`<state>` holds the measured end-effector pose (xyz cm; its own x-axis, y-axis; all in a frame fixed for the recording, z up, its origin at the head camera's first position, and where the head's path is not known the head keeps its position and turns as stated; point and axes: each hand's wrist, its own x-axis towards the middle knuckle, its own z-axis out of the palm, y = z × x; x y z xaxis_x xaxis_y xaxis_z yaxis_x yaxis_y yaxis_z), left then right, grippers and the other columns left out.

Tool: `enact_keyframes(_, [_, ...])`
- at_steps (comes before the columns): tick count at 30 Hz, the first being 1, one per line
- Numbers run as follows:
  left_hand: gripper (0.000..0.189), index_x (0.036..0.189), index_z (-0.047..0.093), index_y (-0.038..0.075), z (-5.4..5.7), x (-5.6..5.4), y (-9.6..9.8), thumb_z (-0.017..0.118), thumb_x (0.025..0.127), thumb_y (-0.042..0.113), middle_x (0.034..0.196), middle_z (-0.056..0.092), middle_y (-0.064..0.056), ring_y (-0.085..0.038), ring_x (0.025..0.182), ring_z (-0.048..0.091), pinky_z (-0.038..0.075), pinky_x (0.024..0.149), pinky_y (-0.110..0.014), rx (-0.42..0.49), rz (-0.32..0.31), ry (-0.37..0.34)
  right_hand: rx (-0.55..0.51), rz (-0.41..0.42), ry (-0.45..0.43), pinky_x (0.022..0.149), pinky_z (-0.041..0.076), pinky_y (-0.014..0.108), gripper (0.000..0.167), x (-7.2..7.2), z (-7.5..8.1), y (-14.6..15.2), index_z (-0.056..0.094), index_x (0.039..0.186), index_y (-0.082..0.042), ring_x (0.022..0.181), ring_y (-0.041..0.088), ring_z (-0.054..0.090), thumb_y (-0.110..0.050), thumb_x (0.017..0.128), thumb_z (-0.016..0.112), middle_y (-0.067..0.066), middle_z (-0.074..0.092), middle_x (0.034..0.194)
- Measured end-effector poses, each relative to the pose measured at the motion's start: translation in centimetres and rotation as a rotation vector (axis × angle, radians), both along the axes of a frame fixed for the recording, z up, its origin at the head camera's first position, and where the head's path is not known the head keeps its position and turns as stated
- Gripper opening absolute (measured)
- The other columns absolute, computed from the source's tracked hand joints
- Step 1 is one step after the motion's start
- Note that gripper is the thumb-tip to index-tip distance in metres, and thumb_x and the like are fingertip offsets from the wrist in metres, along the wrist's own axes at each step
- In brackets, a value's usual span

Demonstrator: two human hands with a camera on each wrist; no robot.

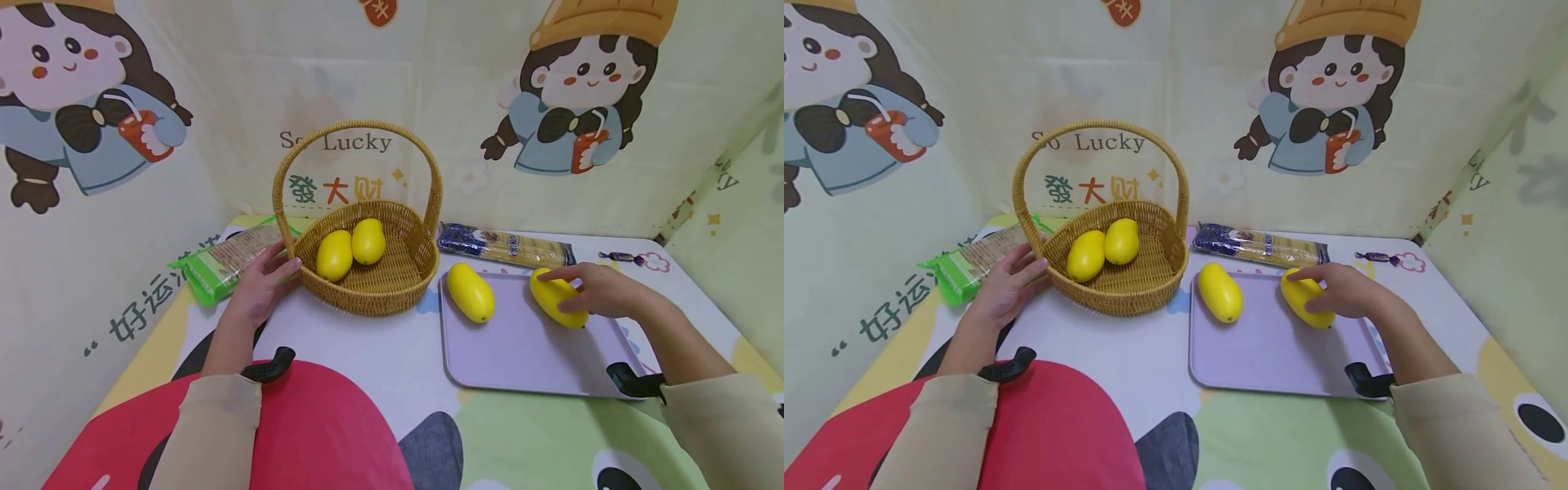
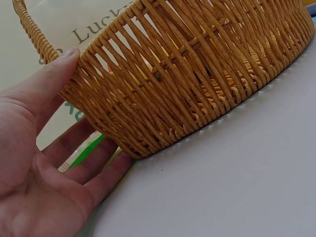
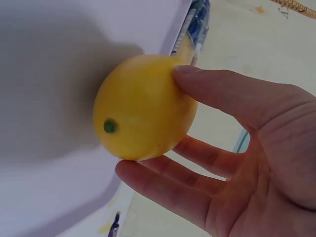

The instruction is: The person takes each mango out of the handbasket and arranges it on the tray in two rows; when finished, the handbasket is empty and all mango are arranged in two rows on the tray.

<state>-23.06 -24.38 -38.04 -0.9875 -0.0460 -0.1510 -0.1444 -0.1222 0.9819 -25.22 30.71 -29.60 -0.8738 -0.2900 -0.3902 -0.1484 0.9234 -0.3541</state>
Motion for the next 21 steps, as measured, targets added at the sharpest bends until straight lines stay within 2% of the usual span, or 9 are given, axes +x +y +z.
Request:
enact_keyframes(4, [0.072, 0.163, 0.033, 0.031, 0.00, -0.09, 0.04, 0.068, 0.101, 0.026, 0.166, 0.031, -0.009, -0.025, 0.148, 0.038, 0.037, 0.124, -0.048, 0.001, 0.000, 0.001, 0.016, -0.006, 0.000, 0.087, 0.061, 0.051, 0.062, -0.15, -0.21, 0.00, 0.055, 0.149, -0.011, 0.111, 0.042, 0.057, -0.019, 0.091, 0.075, 0.035, 0.049, 0.143])
enact_keyframes(11, [0.073, 0.163, 0.033, 0.030, 0.00, 0.05, -0.08, 0.069, 0.100, 0.026, 0.166, 0.031, -0.011, -0.024, 0.146, 0.040, 0.036, 0.124, -0.049, 0.013, -0.009, 0.012, 0.025, -0.007, 0.003, 0.095, 0.054, 0.066, 0.062, -0.23, -0.47, -0.16, 0.056, 0.148, -0.011, 0.119, 0.052, 0.051, -0.018, 0.090, 0.076, 0.037, 0.046, 0.147])
enact_keyframes(21, [0.074, 0.163, 0.032, 0.031, -0.01, 0.10, -0.15, 0.070, 0.100, 0.026, 0.167, 0.029, -0.011, -0.025, 0.148, 0.038, 0.035, 0.125, -0.049, 0.014, -0.009, 0.013, 0.031, 0.011, 0.012, 0.096, 0.050, 0.069, 0.063, -0.23, -0.33, -0.55, 0.055, 0.149, -0.010, 0.121, 0.053, 0.050, -0.020, 0.091, 0.076, 0.037, 0.046, 0.147])
